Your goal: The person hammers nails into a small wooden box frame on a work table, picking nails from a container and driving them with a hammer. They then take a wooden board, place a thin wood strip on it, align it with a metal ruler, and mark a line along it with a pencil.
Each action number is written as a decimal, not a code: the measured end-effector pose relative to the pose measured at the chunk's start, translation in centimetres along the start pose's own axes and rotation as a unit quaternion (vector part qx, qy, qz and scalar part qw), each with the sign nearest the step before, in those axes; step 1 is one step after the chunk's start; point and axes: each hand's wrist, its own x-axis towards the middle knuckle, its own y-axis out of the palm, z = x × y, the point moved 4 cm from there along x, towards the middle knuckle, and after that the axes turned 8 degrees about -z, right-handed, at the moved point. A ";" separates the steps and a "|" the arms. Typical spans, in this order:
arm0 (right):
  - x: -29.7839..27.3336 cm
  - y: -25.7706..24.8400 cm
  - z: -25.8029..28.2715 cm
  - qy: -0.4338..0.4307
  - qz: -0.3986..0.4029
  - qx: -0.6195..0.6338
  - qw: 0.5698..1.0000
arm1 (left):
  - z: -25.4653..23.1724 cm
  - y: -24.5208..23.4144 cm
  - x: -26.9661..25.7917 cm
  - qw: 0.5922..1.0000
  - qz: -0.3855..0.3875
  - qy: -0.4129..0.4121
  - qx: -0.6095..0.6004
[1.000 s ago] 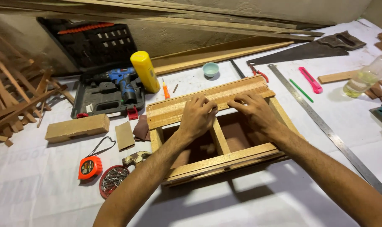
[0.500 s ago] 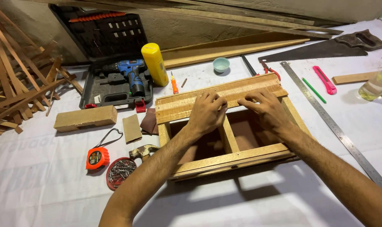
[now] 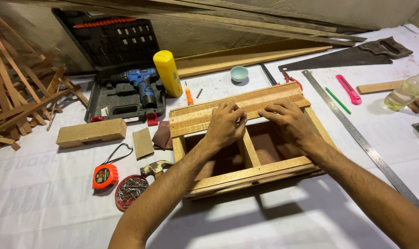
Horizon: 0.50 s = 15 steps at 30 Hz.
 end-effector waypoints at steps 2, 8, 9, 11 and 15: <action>-0.3 0.4 -0.4 -0.006 -0.012 0.004 1.000 | -0.3 -0.3 0.0 1.000 -0.001 -0.002 -0.002; 0.4 -0.5 0.5 -0.003 -0.020 0.023 1.000 | -0.3 -1.0 0.2 1.000 -0.006 -0.008 -0.030; 0.4 -0.5 0.6 0.002 -0.011 0.029 1.000 | -0.5 -1.3 0.2 0.999 -0.007 -0.011 -0.047; 0.4 -0.6 0.6 0.013 0.001 0.029 0.999 | -0.1 -1.1 0.1 0.999 -0.001 -0.017 -0.050; 0.3 -0.5 0.5 0.018 -0.001 0.034 0.999 | 0.1 -1.0 0.2 1.000 0.008 -0.015 -0.006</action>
